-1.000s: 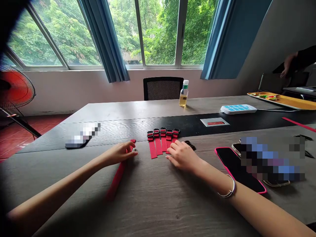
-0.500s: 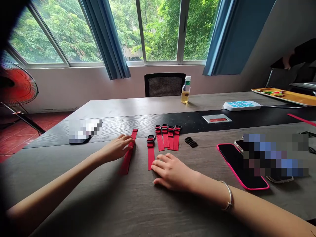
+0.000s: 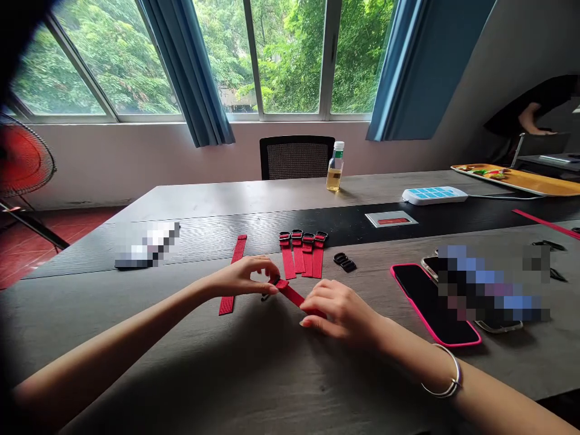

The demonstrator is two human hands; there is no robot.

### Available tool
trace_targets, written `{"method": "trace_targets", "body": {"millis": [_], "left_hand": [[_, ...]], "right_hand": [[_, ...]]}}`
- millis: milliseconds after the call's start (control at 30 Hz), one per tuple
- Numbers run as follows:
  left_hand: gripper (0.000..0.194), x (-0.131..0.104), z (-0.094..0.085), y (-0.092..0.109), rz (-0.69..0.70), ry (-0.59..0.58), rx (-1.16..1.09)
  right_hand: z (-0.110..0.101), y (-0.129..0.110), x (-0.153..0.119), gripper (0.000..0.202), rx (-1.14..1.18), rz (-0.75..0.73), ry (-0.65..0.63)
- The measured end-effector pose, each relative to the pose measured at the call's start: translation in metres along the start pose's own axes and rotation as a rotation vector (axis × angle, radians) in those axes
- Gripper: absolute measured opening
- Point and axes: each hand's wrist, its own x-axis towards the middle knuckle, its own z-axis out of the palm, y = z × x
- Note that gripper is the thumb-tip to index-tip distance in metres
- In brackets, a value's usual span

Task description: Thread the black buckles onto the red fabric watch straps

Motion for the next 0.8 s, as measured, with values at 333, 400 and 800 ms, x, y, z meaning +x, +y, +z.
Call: {"method": "trace_targets", "body": {"millis": [333, 400, 800], "left_hand": [[0.038, -0.014, 0.030, 0.026, -0.314, -0.054, -0.876], [0.039, -0.018, 0.035, 0.021, -0.328, -0.102, -1.044], [0.042, -0.024, 0.052, 0.017, -0.418, 0.191, -1.398]], "right_hand": [[0.011, -0.025, 0.032, 0.020, 0.131, 0.272, 0.173], [0.006, -0.019, 0.035, 0.013, 0.070, 0.215, 0.210], [0.003, -0.023, 0.046, 0.028, -0.221, 0.094, 0.261]]}}
